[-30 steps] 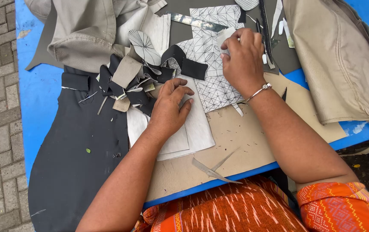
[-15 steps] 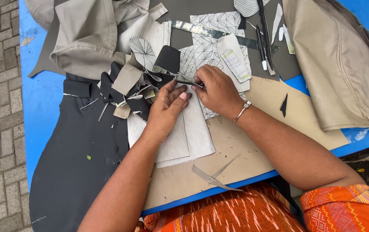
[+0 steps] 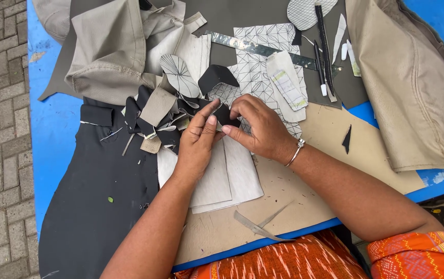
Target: Measuring and marking leather scraps with a ruler and a white pen on a cutting table
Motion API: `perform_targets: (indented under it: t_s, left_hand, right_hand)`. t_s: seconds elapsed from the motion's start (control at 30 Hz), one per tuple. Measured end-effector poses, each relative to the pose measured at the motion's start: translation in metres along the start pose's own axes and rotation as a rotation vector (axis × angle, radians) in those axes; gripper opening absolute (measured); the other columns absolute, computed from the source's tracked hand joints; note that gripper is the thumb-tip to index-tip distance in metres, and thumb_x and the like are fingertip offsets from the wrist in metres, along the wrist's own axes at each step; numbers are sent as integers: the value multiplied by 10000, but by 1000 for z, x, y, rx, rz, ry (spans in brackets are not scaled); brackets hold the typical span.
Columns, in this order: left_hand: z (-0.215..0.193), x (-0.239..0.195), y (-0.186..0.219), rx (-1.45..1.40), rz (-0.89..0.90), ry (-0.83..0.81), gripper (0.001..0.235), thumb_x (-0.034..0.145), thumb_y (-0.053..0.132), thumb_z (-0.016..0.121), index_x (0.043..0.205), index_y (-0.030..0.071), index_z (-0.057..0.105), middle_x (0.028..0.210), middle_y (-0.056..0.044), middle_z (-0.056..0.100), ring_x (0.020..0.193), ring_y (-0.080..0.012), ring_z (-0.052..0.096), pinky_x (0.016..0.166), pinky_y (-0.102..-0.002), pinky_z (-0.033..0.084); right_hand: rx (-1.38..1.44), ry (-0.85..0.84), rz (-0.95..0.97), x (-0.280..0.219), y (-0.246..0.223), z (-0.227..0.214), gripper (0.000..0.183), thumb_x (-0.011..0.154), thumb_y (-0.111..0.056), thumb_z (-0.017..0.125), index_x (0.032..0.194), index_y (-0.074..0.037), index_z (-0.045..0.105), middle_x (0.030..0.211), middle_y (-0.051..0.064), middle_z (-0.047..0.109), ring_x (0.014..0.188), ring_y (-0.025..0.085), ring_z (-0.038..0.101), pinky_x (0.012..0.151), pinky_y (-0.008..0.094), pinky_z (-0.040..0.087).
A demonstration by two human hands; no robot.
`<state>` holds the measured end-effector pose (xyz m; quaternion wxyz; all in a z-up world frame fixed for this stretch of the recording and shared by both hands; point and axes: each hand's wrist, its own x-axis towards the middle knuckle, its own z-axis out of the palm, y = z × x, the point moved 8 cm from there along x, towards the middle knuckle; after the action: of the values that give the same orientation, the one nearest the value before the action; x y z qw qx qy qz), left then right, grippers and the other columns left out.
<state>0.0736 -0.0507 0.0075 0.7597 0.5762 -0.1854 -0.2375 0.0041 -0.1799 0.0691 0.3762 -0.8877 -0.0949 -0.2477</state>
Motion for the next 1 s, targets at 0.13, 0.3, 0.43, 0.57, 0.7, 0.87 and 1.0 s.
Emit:
perform_targets:
  t_s: [0.13, 0.3, 0.43, 0.57, 0.7, 0.87, 1.0]
  left_hand:
    - [4, -1, 4, 66, 21, -43, 410, 1080, 151, 506, 1486, 109, 547, 1407, -128, 635, 1195, -166, 639, 983, -335, 605]
    - [9, -2, 24, 134, 17, 16, 481, 981, 59, 686, 1452, 125, 613, 708, 20, 583, 662, -4, 505, 655, -141, 596]
    - [6, -1, 16, 89, -22, 63, 495, 937, 51, 733, 1419, 119, 645, 718, -16, 645, 626, -7, 535, 632, -154, 602]
    - [-4, 1, -3, 80, -32, 66, 469, 947, 52, 711, 1408, 95, 638, 1135, -85, 740, 693, 9, 549, 732, -206, 653]
    - [-7, 3, -9, 100, -2, 34, 446, 976, 40, 654, 1417, 98, 614, 1332, -45, 700, 845, -4, 648, 808, -217, 644]
    - [-7, 5, -12, 81, 2, 2, 432, 984, 25, 637, 1410, 89, 616, 1326, -61, 700, 932, -50, 692, 839, -260, 646]
    - [10, 1, -1, 38, -1, -76, 508, 975, 18, 653, 1469, 66, 547, 1281, -80, 703, 966, -62, 690, 852, -260, 646]
  right_hand:
    - [-39, 2, 37, -4, 6, 4, 254, 981, -320, 700, 1009, -112, 557, 1020, 91, 592, 959, 321, 663, 831, 444, 545]
    - [-167, -115, 48, -4, 3, 11, 281, 975, -342, 648, 1055, -101, 528, 1057, 120, 568, 980, 352, 647, 821, 490, 531]
    - [-177, -148, 82, -6, 3, 12, 278, 991, -335, 624, 1081, -91, 526, 1072, 124, 570, 995, 353, 647, 835, 496, 531]
    - [-205, -161, 89, -10, 14, 17, 203, 1000, -250, 604, 1093, -76, 554, 1053, 114, 587, 989, 349, 661, 834, 485, 534]
    - [-246, -51, 76, -4, 17, 2, 112, 990, -107, 592, 1094, -91, 630, 1002, 60, 633, 949, 298, 692, 807, 429, 547]
    - [177, 86, 276, -9, 45, -9, 163, 1015, -67, 593, 1169, -79, 646, 964, 66, 660, 938, 222, 678, 831, 354, 557]
    - [647, 223, 489, -21, 72, 2, 287, 1016, 37, 493, 1261, -44, 617, 1065, 45, 664, 1027, 104, 592, 955, 273, 493]
